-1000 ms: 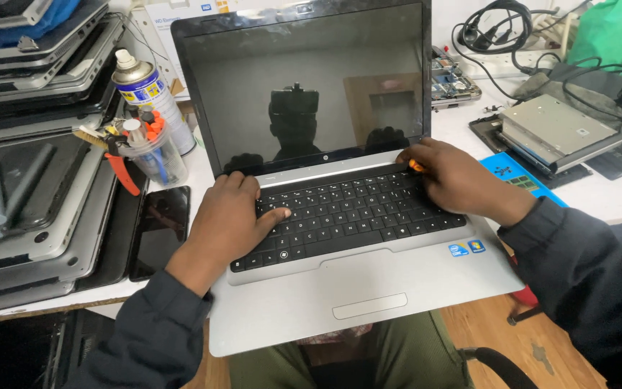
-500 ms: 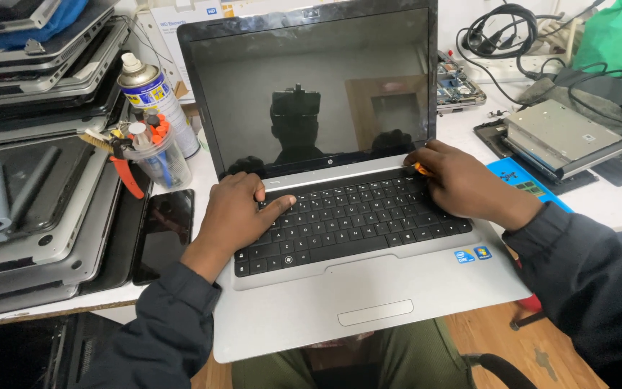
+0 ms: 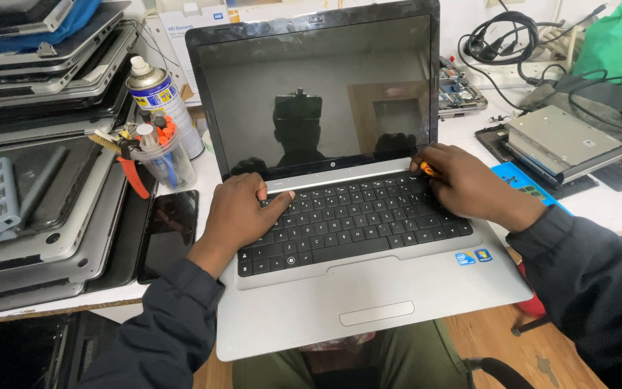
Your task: The person uses a screwdriver to remove screws from the bottom of a laptop, then flips it over to remove the keyboard cover. They continue to unscrew components inside the laptop chassis.
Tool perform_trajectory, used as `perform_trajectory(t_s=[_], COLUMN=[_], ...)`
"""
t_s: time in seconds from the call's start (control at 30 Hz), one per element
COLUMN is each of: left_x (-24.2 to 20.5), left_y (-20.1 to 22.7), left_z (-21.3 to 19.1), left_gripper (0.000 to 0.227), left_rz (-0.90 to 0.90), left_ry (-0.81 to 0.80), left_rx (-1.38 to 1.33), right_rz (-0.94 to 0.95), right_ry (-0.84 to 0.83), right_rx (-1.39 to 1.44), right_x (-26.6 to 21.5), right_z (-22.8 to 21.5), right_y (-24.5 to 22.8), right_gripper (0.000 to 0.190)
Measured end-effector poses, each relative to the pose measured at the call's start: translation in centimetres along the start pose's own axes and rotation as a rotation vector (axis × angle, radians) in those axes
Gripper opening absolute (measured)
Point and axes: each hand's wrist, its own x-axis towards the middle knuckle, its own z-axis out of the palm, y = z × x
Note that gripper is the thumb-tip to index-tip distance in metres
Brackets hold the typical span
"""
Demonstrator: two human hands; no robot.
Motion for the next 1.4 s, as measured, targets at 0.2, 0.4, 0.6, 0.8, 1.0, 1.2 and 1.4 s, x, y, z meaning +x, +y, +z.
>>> perform_trajectory(t_s=[0.2, 0.4, 0.6, 0.8, 1.0, 1.2, 1.4], left_x=[-0.1, -0.3, -0.4, 0.0, 0.3, 0.6, 0.6], left_y=[0.2, 1.5, 0.9, 1.2, 0.1, -2.6, -3.5], left_z=[-0.2, -2.2, -3.3, -3.3, -2.6, -1.1, -0.5], left_gripper=[0.033, 0.034, 0.024, 0.026, 0.026, 0.033, 0.033], left_rz=[-0.004, -0.048, -0.152, -0.208, -0.234, -0.216, -0.191], left_ry=[0.015, -0.111, -0.256, -0.225, -0.141, 0.0, 0.073], left_rx=[-0.011, -0.15, -0.351, -0.435, -0.554, -0.757, -0.827], right_rz=[0.081, 0.153, 0.173, 0.155, 0.133, 0.133, 0.127], right_ry=[-0.013, -0.172, -0.271, -0.218, -0.136, -0.083, -0.03], right_rx=[0.199, 0.542, 0.656, 0.628, 0.703, 0.792, 0.829], right_x=[1.0, 2.2, 2.7, 3.1, 3.0, 2.3, 2.1], right_z=[0.1, -1.4, -1.9, -1.1, -0.8, -0.7, -0.6], right_y=[1.9, 2.4, 2.9, 4.1, 4.1, 3.7, 3.5], right_gripper=[0.035, 0.013, 0.022, 0.017, 0.013, 0.012, 0.013])
